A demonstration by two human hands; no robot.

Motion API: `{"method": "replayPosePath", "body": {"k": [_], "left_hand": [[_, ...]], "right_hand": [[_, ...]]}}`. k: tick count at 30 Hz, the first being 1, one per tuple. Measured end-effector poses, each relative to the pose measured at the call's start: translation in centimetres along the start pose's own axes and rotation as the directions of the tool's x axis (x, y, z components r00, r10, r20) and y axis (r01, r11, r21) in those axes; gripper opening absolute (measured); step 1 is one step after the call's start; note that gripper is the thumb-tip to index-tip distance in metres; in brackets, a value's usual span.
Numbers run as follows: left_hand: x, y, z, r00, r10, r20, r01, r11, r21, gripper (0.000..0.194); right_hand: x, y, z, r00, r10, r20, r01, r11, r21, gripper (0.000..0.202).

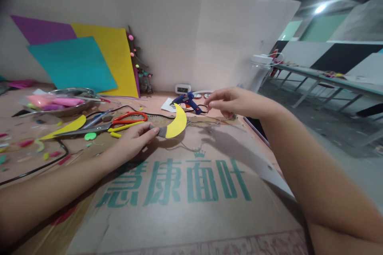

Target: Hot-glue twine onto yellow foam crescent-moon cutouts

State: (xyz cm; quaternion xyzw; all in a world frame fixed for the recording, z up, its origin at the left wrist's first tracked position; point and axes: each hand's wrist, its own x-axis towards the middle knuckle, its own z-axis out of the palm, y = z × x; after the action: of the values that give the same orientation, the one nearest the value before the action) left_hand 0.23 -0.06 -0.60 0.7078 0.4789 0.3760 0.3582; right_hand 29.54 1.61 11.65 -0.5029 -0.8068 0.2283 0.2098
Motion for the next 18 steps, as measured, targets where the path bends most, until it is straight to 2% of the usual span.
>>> {"method": "replayPosePath", "body": {"k": [1, 4, 6, 8, 11, 13, 18], "left_hand": [[0.0, 0.0, 0.0, 1.000, 0.007, 0.004, -0.007, 1.000, 0.009, 0.031], [0.0, 0.0, 0.0, 1.000, 0.010, 0.018, -0.010, 1.000, 0.020, 0.032], [0.1, -0.1, 0.0, 0.999, 0.014, 0.029, -0.014, 1.000, 0.017, 0.033], [0.1, 0.0, 0.0, 0.999, 0.019, 0.039, -0.020, 1.000, 0.023, 0.033], [0.2, 0.0, 0.1, 0.999, 0.015, 0.046, -0.017, 0.999, 0.045, 0.033], [0.2, 0.1, 0.1, 0.999, 0.007, 0.044, -0.010, 0.998, 0.058, 0.033], [0.3, 0.0, 0.2, 0.999, 0.024, 0.032, -0.027, 0.995, 0.097, 0.034]], "right_hand": [[0.4, 0.4, 0.0, 0.998, 0.065, -0.017, -0.064, 0.997, 0.030, 0.030], [2.0, 2.6, 1.4, 0.969, 0.161, -0.190, -0.148, 0.986, 0.082, 0.036], [3.2, 4.6, 3.3, 0.938, 0.159, -0.309, -0.144, 0.987, 0.070, 0.043], [4.4, 6.5, 5.6, 0.922, 0.069, -0.380, -0.077, 0.997, -0.007, 0.053], [6.1, 8.1, 8.0, 0.956, -0.036, -0.290, 0.006, 0.994, -0.106, 0.069], [7.2, 8.2, 8.7, 0.964, -0.030, -0.266, -0.010, 0.989, -0.150, 0.071], [9.3, 7.4, 9.2, 0.968, 0.037, -0.246, -0.080, 0.982, -0.170, 0.052]]}}
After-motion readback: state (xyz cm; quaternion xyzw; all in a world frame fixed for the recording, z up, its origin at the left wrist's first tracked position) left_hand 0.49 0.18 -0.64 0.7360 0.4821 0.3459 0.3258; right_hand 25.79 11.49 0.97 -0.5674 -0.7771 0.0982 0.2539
